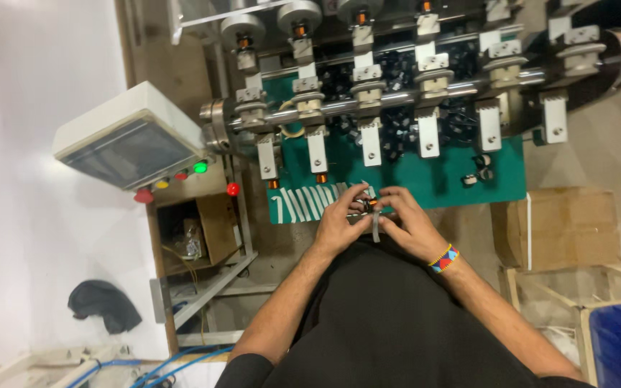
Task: The person picks up small black coil bobbins from a pile and from the machine bed and seats them onto the stations of a multi-spindle winding machine, occasionally trimming or adjusting parts with scissors and handling a roll of tape while arranging finished pieces on the green work surface.
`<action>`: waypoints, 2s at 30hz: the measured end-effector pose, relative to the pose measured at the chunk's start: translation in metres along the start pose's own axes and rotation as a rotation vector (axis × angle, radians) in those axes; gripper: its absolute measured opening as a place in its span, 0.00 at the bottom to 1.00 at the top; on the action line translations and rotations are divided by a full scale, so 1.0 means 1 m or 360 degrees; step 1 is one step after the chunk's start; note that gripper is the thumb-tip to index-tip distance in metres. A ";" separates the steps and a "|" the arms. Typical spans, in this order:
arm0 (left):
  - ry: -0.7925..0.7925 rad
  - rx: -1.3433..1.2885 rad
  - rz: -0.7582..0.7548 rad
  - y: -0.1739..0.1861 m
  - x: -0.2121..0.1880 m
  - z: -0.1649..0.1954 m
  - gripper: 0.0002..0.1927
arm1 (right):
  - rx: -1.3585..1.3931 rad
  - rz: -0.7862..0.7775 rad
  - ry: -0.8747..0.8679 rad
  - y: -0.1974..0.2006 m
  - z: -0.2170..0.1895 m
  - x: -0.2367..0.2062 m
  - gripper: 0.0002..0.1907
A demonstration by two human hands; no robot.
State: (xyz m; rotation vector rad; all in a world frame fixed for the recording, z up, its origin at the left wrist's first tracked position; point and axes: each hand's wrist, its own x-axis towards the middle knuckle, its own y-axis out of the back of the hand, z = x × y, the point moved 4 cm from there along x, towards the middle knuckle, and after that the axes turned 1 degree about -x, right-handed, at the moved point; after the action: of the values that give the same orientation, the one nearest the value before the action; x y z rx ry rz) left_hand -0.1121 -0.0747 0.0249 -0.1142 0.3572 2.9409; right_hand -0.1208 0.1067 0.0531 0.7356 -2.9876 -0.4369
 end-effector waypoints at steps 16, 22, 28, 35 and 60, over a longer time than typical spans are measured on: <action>0.0266 -0.0825 -0.0176 -0.041 0.032 0.011 0.19 | 0.0039 0.0226 -0.0369 0.052 0.022 -0.052 0.07; 0.0875 -0.1689 -0.0429 -0.084 0.017 -0.005 0.18 | -0.0743 0.0414 0.0314 0.088 -0.008 -0.029 0.06; 0.0664 -0.1636 -0.0199 -0.098 0.008 0.006 0.21 | -0.0295 0.0355 0.0129 0.097 0.014 -0.019 0.09; 0.0225 0.0178 0.0155 -0.095 0.000 0.059 0.39 | -0.0046 -0.0263 -0.0201 0.107 0.035 0.000 0.10; 0.0303 -0.0207 0.1120 0.054 0.039 0.029 0.20 | -0.1440 -0.0049 -0.0278 0.107 0.184 -0.003 0.17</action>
State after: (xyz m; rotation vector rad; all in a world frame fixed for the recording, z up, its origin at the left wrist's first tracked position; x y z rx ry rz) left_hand -0.1618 -0.1131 0.0615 -0.3527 0.2704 3.6638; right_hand -0.1847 0.2470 -0.0932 0.6364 -2.4502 -1.7385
